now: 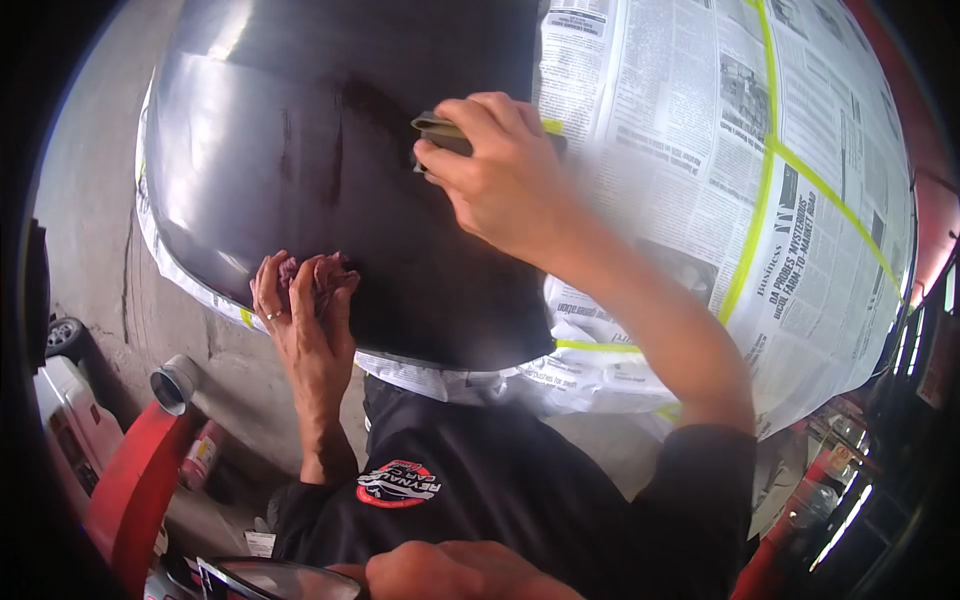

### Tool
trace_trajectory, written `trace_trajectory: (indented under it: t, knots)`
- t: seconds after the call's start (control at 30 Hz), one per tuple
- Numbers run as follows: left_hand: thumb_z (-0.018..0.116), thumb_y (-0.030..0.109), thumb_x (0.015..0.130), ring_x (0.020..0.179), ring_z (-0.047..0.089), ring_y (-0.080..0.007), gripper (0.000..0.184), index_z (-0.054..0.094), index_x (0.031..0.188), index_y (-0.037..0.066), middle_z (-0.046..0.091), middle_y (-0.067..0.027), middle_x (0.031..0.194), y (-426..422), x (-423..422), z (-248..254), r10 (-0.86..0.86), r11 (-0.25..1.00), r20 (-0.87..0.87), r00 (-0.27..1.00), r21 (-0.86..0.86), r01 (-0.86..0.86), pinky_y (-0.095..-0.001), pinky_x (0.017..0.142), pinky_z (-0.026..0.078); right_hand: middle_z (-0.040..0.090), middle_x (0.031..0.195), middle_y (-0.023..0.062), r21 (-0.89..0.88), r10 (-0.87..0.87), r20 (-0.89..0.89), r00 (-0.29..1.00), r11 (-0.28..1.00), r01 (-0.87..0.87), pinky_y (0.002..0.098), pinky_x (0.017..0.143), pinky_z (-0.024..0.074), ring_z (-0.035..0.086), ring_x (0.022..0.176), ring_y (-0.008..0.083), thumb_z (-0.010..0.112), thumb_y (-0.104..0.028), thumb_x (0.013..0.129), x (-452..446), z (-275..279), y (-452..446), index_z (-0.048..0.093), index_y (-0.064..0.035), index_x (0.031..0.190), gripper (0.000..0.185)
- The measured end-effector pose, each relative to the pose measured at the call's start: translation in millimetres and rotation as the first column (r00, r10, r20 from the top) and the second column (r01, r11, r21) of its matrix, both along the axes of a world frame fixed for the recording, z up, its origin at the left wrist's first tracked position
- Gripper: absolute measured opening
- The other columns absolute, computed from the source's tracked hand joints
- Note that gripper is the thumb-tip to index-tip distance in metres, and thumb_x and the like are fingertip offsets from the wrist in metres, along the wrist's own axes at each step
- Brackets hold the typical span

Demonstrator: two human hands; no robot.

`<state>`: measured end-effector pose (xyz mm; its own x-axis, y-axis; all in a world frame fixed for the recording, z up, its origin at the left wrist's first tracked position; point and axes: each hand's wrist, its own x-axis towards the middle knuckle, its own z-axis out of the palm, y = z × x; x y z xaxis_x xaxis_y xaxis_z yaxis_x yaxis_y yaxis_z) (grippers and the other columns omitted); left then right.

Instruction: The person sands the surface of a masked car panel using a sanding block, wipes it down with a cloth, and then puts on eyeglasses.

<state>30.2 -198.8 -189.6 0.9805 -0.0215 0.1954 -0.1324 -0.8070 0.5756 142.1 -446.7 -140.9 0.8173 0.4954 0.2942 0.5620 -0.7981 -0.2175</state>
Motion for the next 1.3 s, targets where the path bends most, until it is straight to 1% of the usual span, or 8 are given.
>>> trace_trajectory:
  t: [0.23,0.5,0.63,0.77,0.83,1.0,1.17,1.3]
  knots:
    - [0.073,0.017,0.092,0.138,0.039,-0.0446,0.040,0.062,0.130,0.010,0.044,-0.0196,0.146,3,7,2,-0.018,1.000,-0.011,1.000,0.001,0.018,-0.0582,0.116,0.030,0.063,0.122,0.0091,-0.048,0.010,-0.021,1.000,0.999,-0.011,0.0455,0.094,0.0474,0.057,0.116,0.0327,0.078,-0.012,0.079,-15,9,-15,0.075,-0.0113,0.105,0.027]
    - [0.079,0.024,0.089,0.138,0.041,-0.0422,0.043,0.064,0.127,0.012,0.045,-0.0182,0.143,3,6,1,-0.008,1.000,-0.019,1.000,-0.006,0.008,-0.0621,0.118,0.026,0.062,0.127,0.0101,-0.143,0.025,-0.044,0.999,0.989,-0.031,0.0441,0.098,0.0469,0.058,0.116,0.0335,0.082,-0.010,0.076,-17,17,-22,0.076,-0.0134,0.113,0.037]
    - [0.077,0.024,0.090,0.138,0.041,-0.0420,0.042,0.063,0.128,0.012,0.045,-0.0184,0.143,2,3,0,-0.016,1.000,-0.015,1.000,0.005,0.016,-0.0624,0.118,0.026,0.062,0.129,0.0113,-0.022,-0.009,-0.070,0.998,1.000,0.008,0.0449,0.098,0.0466,0.058,0.117,0.0338,0.080,-0.009,0.077,-11,7,-11,0.076,-0.0115,0.112,0.036]
    - [0.076,0.023,0.091,0.138,0.041,-0.0418,0.041,0.063,0.128,0.012,0.045,-0.0192,0.143,3,2,-2,-0.006,1.000,-0.024,1.000,-0.011,0.005,-0.0623,0.117,0.026,0.062,0.128,0.0107,-0.128,-0.011,-0.050,0.999,0.992,0.004,0.0448,0.100,0.0456,0.058,0.117,0.0330,0.078,-0.006,0.077,-28,18,-26,0.076,-0.0112,0.112,0.036]
    - [0.076,0.023,0.091,0.138,0.041,-0.0418,0.041,0.063,0.128,0.012,0.045,-0.0193,0.143,3,1,-1,-0.020,1.000,-0.028,0.999,0.008,0.020,-0.0622,0.117,0.026,0.062,0.128,0.0090,-0.038,0.015,-0.043,0.999,0.999,-0.016,0.0433,0.099,0.0459,0.057,0.118,0.0321,0.078,-0.007,0.077,-8,8,-7,0.076,-0.0118,0.112,0.035]
    - [0.075,0.023,0.092,0.138,0.040,-0.0419,0.041,0.062,0.129,0.011,0.045,-0.0195,0.143,2,2,-3,-0.010,1.000,-0.011,1.000,0.005,0.010,-0.0621,0.118,0.025,0.063,0.127,0.0067,-0.041,0.027,-0.062,0.998,0.999,-0.029,0.0421,0.096,0.0473,0.058,0.116,0.0285,0.079,-0.011,0.079,-25,15,-41,0.077,-0.0132,0.109,0.030]
    - [0.074,0.023,0.092,0.137,0.041,-0.0416,0.041,0.062,0.129,0.010,0.046,-0.0203,0.142,2,3,-2,-0.015,0.999,-0.015,1.000,0.032,0.016,-0.0616,0.118,0.024,0.063,0.126,0.0060,0.002,0.065,-0.018,0.998,0.998,-0.065,0.0423,0.097,0.0469,0.059,0.115,0.0290,0.080,-0.010,0.077,-1,4,-11,0.079,-0.0140,0.107,0.030]
    - [0.074,0.023,0.092,0.137,0.041,-0.0414,0.041,0.062,0.129,0.010,0.046,-0.0202,0.141,0,3,-1,-0.003,1.000,-0.027,1.000,0.013,0.003,-0.0616,0.118,0.025,0.063,0.126,0.0049,-0.015,-0.007,-0.086,0.996,1.000,0.005,0.0425,0.099,0.0457,0.058,0.118,0.0293,0.078,-0.009,0.078,-19,11,-28,0.078,-0.0145,0.109,0.031]
